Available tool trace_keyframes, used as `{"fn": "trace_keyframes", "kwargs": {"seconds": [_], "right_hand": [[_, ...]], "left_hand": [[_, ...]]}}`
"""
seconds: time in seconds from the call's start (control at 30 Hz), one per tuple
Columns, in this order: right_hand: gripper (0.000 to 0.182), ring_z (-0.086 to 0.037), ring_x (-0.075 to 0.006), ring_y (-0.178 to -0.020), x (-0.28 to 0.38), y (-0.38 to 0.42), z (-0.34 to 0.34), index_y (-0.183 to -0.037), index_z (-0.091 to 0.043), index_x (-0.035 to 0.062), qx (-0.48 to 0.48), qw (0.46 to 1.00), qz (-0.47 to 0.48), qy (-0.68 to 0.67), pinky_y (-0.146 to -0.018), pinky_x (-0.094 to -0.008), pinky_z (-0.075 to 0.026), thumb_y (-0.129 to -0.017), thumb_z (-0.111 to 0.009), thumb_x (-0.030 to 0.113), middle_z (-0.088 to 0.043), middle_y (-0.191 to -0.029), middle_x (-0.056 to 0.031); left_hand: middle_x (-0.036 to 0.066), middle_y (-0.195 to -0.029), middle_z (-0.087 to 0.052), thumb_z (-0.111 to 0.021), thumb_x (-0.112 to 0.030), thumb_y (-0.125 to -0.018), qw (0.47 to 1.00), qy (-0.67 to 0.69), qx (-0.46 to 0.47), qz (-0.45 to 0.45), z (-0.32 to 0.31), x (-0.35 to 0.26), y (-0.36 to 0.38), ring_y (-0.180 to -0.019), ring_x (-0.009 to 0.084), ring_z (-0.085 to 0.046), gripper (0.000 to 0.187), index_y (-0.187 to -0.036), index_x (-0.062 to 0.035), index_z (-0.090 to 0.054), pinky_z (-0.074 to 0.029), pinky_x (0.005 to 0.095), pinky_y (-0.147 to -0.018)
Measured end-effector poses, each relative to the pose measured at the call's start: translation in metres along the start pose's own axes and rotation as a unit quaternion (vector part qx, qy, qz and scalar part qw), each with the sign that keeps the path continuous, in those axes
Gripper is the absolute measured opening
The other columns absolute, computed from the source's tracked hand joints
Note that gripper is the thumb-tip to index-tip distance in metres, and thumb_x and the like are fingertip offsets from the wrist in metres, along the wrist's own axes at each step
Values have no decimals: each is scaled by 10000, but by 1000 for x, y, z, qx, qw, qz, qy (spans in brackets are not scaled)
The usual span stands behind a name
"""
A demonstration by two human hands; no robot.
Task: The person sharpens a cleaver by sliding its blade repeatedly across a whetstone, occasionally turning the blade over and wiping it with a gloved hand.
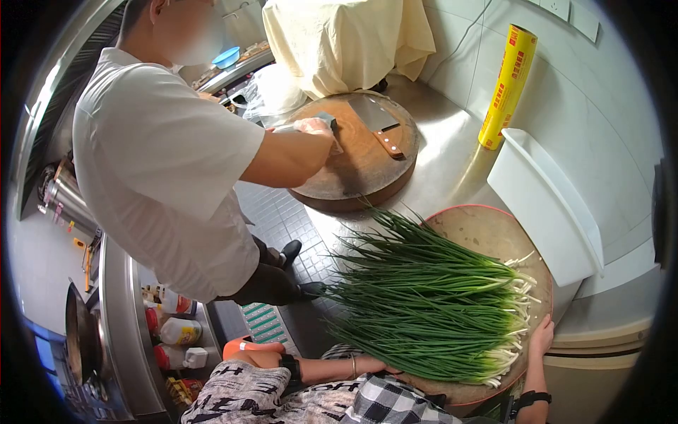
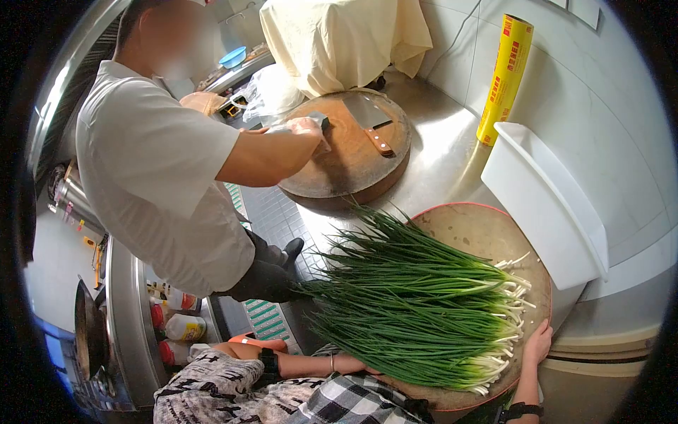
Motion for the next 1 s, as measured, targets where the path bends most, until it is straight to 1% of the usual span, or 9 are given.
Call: {"fn": "trace_keyframes", "kwargs": {"seconds": [0.2, 0.33, 0.37, 0.53, 0.63, 0.7, 0.77, 0.9, 1.0], "right_hand": [[477, -464, -384, -808, 2, 1, 2, -896, -462, -2, 2, 1000, 0, 1, -671, -440, -355, -797, -256, 417, -503, -870, -229], [483, -464, -382, -812, 0, 0, 0, -902, -461, -2, 3, 1000, -2, -3, -673, -438, -354, -797, -252, 421, -503, -873, -227], [485, -463, -381, -814, 1, 0, 1, -903, -461, -2, 4, 1000, -4, -3, -673, -438, -354, -797, -251, 422, -503, -874, -226], [489, -466, -380, -809, -2, -1, -2, -902, -462, -2, 2, 1000, -5, 2, -671, -438, -355, -798, -244, 424, -505, -871, -225], [490, -471, -382, -799, -1, -1, -2, -898, -464, -2, 9, 1000, -8, 8, -667, -437, -358, -798, -242, 424, -509, -862, -226], [491, -472, -382, -794, 0, -1, 0, -894, -465, -3, 10, 1000, -3, 10, -666, -438, -359, -799, -241, 423, -509, -858, -227], [490, -471, -382, -793, 1, 0, -1, -891, -466, -4, 9, 1000, -3, 10, -666, -438, -359, -800, -240, 422, -509, -857, -228], [485, -467, -381, -799, -4, -4, -4, -886, -467, -5, 1, 1000, 0, 9, -671, -436, -356, -801, -241, 415, -507, -858, -230], [482, -466, -381, -802, -5, -5, -5, -889, -467, -6, 1, 1000, 4, 5, -673, -434, -355, -802, -242, 412, -506, -859, -231]], "left_hand": [[121, -1096, -428, -516, -339, -713, 999, -13, 31, 7, -1, -3, 3, -995, 259, -398, 473, -1082, -59, -421, -301, 308, -855], [125, -1088, -433, -514, -345, -712, 999, -9, 33, -2, -1, 17, -4, -998, 262, -396, 469, -1075, -61, -427, -299, 308, -857], [124, -1086, -434, -515, -346, -710, 999, -11, 35, 1, -2, 13, -3, -997, 263, -396, 468, -1072, -61, -429, -300, 308, -856], [113, -1066, -453, -554, -322, -684, 999, 45, -1, 26, -2, 4, 2, -963, 251, -423, 465, -1057, -66, -446, -321, 299, -833], [106, -1053, -465, -582, -297, -663, 1000, 15, -7, 9, 1, -7, 4, -938, 236, -439, 468, -1051, -69, -453, -333, 291, -820], [103, -1045, -471, -596, -281, -651, 999, -31, -18, -6, 4, -20, 6, -924, 227, -446, 471, -1049, -70, -456, -338, 286, -813], [102, -1035, -478, -604, -280, -644, 998, -53, -13, -6, 6, -28, 9, -919, 228, -449, 478, -1045, -66, -458, -340, 287, -811], [101, -1012, -493, -607, -262, -645, 996, -87, 6, -3, 5, -23, 5, -900, 222, -460, 464, -1037, -58, -463, -350, 287, -796], [103, -1006, -497, -593, -241, -662, 1000, 4, 9, -12, 4, -24, 6, -890, 215, -465, 438, -1037, -57, -464, -358, 283, -786]]}}
Point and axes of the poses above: each hand's wrist, its own y-axis away from the middle knuckle, its own z-axis out of the back of the hand, x = y × z, the point moved 4 cm from there along -y, towards the middle knuckle
